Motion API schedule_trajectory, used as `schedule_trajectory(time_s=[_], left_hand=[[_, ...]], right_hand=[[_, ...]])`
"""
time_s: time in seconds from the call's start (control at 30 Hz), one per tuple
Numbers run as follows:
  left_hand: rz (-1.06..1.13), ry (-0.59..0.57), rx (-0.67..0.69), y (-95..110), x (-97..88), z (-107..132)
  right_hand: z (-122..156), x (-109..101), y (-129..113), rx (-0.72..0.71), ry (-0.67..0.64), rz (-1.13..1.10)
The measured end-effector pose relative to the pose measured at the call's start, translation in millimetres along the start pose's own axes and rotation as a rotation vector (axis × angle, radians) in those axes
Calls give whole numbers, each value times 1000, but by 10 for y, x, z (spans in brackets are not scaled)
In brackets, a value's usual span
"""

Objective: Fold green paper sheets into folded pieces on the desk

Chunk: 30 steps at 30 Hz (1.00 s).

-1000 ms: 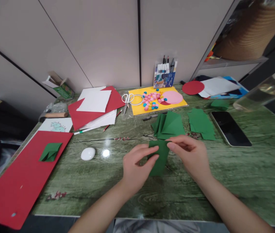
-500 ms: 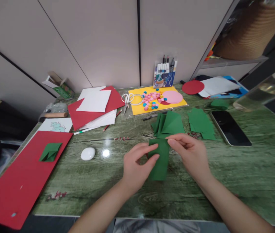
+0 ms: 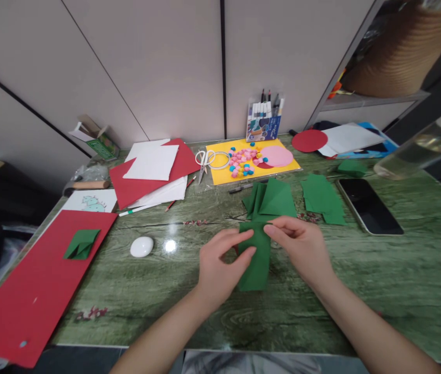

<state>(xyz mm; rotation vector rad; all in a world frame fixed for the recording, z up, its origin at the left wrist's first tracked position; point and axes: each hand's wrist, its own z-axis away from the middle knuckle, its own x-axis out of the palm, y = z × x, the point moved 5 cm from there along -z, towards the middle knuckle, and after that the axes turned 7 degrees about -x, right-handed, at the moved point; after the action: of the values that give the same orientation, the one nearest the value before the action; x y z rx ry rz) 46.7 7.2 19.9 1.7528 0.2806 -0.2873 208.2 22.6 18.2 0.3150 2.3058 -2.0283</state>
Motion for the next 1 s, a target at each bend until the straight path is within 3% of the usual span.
schedule_trajectory(time_s=[0.53, 0.8, 1.0], left_hand=[[29, -41, -39, -56, 34, -19], [-94, 12, 130, 8, 12, -2], [-87, 39, 224, 61, -1, 31]], right_hand=[[-27, 30, 64, 16, -39, -17], [5, 17, -3, -51, 9, 72], [10, 5, -36, -56, -8, 6]])
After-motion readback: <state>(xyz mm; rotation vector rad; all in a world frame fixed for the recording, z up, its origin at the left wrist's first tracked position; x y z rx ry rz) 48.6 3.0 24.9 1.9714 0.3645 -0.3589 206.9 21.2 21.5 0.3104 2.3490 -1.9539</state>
